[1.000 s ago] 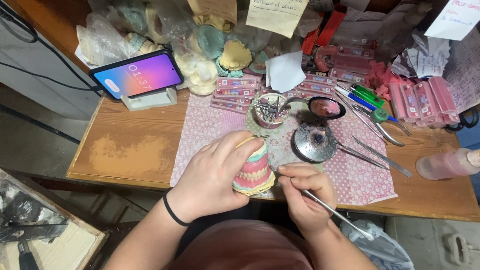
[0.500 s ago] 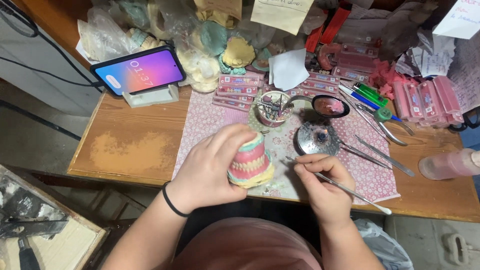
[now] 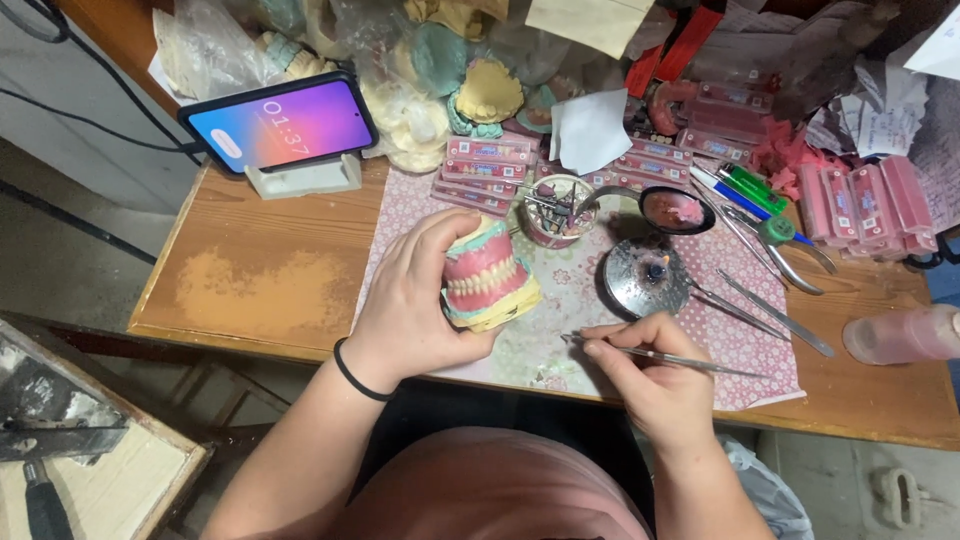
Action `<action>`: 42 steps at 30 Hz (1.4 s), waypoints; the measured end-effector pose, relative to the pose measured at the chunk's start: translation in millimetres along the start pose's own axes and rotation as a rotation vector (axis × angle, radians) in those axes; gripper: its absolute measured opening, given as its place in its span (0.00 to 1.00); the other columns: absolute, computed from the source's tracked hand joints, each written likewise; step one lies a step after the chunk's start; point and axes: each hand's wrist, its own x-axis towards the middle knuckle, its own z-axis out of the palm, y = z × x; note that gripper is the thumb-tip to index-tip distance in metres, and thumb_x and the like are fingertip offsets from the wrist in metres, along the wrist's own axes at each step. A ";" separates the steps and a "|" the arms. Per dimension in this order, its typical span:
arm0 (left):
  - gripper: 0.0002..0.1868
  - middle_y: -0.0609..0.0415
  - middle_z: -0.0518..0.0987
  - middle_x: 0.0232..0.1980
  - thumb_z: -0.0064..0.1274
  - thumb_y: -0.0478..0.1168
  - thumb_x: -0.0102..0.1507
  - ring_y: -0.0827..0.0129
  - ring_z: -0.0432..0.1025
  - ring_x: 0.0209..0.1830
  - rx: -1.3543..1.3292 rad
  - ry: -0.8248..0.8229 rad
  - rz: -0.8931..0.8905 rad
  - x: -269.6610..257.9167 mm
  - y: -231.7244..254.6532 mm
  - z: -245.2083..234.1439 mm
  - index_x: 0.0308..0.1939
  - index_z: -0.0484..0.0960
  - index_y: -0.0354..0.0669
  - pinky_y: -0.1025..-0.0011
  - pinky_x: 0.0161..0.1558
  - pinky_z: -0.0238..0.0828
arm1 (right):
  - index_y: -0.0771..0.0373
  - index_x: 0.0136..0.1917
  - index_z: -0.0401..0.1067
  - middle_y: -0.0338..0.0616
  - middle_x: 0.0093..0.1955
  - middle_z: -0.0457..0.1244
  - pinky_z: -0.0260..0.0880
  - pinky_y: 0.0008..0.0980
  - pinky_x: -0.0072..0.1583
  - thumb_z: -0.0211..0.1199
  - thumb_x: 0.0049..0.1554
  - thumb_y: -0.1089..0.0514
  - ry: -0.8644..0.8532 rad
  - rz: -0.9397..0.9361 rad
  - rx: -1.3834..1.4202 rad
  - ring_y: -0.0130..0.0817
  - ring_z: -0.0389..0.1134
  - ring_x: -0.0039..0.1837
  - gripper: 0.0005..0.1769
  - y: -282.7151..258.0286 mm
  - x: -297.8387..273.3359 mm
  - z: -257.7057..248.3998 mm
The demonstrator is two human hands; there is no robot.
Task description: Refining and polishing a dental wax model using a hand-held carving tool.
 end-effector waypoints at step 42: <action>0.53 0.45 0.75 0.69 0.80 0.56 0.44 0.50 0.72 0.62 0.082 0.008 0.205 -1.6 -0.6 11.4 0.67 0.68 0.49 0.58 0.63 0.68 | 0.57 0.51 0.58 0.41 0.51 0.68 0.70 0.30 0.56 0.64 0.65 0.67 -0.035 -0.123 -0.499 0.29 0.71 0.54 0.14 -79.7 124.6 -70.5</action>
